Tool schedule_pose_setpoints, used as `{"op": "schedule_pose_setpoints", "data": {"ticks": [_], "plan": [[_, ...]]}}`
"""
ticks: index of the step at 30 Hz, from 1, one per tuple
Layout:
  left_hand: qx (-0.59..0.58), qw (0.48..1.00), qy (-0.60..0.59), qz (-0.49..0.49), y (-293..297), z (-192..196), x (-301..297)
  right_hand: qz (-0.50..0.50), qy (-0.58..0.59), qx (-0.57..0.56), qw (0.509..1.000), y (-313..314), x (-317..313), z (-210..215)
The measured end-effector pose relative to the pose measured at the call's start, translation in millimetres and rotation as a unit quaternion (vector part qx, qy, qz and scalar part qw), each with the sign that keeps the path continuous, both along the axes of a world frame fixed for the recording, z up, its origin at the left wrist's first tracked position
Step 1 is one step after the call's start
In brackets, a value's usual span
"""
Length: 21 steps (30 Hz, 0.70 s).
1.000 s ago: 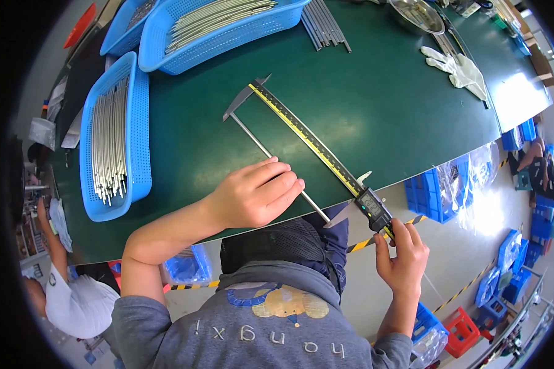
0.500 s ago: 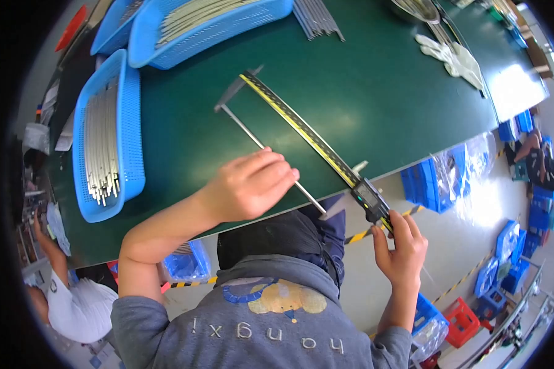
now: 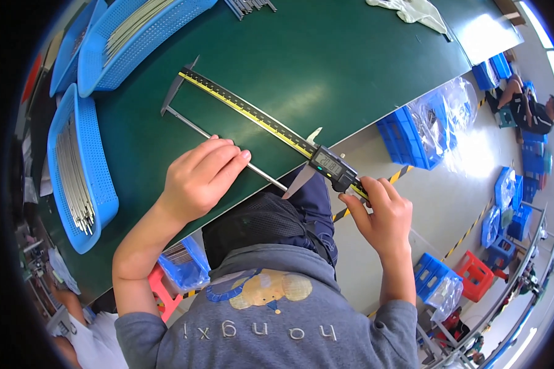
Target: The recorder uses a digital caliper to measure the length of several metal rods from a bin on a factory workbench.
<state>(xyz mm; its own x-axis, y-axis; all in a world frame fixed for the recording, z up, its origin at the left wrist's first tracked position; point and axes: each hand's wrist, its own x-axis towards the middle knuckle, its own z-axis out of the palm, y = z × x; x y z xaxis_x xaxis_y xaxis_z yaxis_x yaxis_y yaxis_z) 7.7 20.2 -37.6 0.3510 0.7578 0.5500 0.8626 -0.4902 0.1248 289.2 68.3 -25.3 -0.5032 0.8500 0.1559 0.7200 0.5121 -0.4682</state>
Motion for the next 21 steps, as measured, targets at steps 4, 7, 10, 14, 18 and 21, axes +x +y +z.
{"op": "schedule_pose_setpoints", "data": {"ticks": [4, 7, 10, 14, 18, 21], "plan": [[-0.004, 1.000, -0.006, -0.003, -0.1, -0.2, -1.2, -0.029, -0.007, 0.009, 1.000, -2.1, -2.7, -2.0], [-0.008, 1.000, -0.006, -0.013, -1.1, -0.9, -5.2, -0.032, -0.021, 0.014, 0.999, -1.8, -4.0, -3.9], [-0.003, 1.000, -0.002, -0.012, -2.1, -2.0, -7.0, -0.029, -0.019, 0.017, 0.999, -2.8, -5.5, -4.4], [-0.008, 1.000, -0.009, -0.021, -1.9, -3.3, -8.1, -0.020, -0.021, 0.008, 1.000, -4.1, -4.4, -4.6], [-0.007, 0.999, -0.012, -0.029, 0.4, -4.0, -5.7, -0.016, -0.021, 0.001, 1.000, -4.9, -3.1, -2.9], [-0.014, 0.999, -0.004, -0.029, 2.3, -4.0, -4.7, -0.019, -0.017, 0.000, 1.000, -2.9, -5.2, 2.0]]}}
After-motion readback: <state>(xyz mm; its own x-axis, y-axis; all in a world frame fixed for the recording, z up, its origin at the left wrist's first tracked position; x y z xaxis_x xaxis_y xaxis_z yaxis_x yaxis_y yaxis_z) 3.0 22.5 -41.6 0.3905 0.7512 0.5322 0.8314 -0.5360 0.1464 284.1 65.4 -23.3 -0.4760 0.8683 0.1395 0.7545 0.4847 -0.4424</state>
